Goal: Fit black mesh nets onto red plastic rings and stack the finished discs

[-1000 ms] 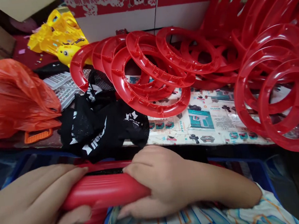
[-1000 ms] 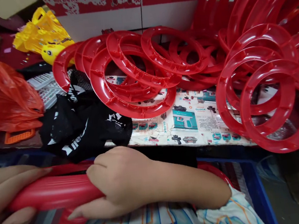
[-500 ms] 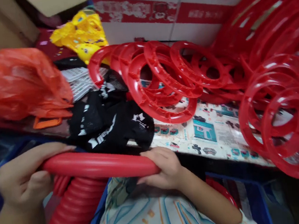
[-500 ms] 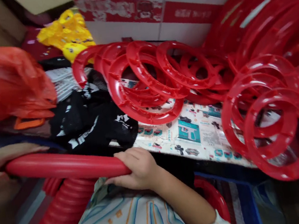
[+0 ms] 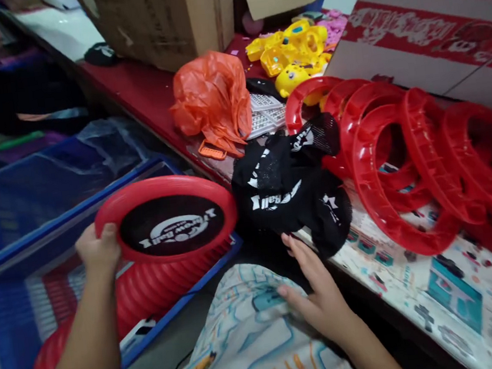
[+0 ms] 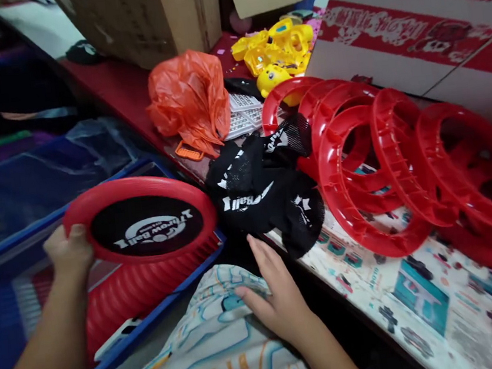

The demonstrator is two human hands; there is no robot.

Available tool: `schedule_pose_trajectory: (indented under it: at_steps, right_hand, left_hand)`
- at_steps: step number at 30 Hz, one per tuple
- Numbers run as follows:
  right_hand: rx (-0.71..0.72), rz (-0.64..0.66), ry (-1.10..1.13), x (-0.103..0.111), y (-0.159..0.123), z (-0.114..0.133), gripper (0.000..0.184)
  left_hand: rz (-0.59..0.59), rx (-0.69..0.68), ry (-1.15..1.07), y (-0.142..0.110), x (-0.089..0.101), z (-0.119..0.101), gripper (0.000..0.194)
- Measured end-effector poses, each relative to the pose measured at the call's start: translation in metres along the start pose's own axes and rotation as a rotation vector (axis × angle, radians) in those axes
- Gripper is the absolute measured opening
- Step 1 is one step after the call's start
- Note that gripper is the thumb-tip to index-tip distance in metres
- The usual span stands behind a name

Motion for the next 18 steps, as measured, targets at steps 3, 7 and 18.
schedule_pose_trajectory:
  at_steps: [3,7,18]
  right_hand:
    - [-0.207,0.153,-0.022,0.002,-0.025,-0.025,0.051]
    - [-0.605,0.197,0.017,-0.001,-0.063,-0.059,0.038]
    - [-1.193,-0.114,-0.292,0.033,-0.118,-0.134,0.04]
  left_hand:
    - [-0.074,0.008,0.276,0.035,0.024,0.024,0.037]
    - [0.031,-0.035,0.502,0.06,-0.011,0.042,0.046]
    - [0.49,-0.201,0.911,0.044,-0.174,0.113,0.041]
Point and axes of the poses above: each hand's wrist, its own y-axis towards the middle knuckle, its own x-axis out of the back of the hand, z = x × y, the point moved 6 cm from there along y, towards the middle knuckle, and after that the axes turned 15 degrees about -z, right-handed, at the moved point
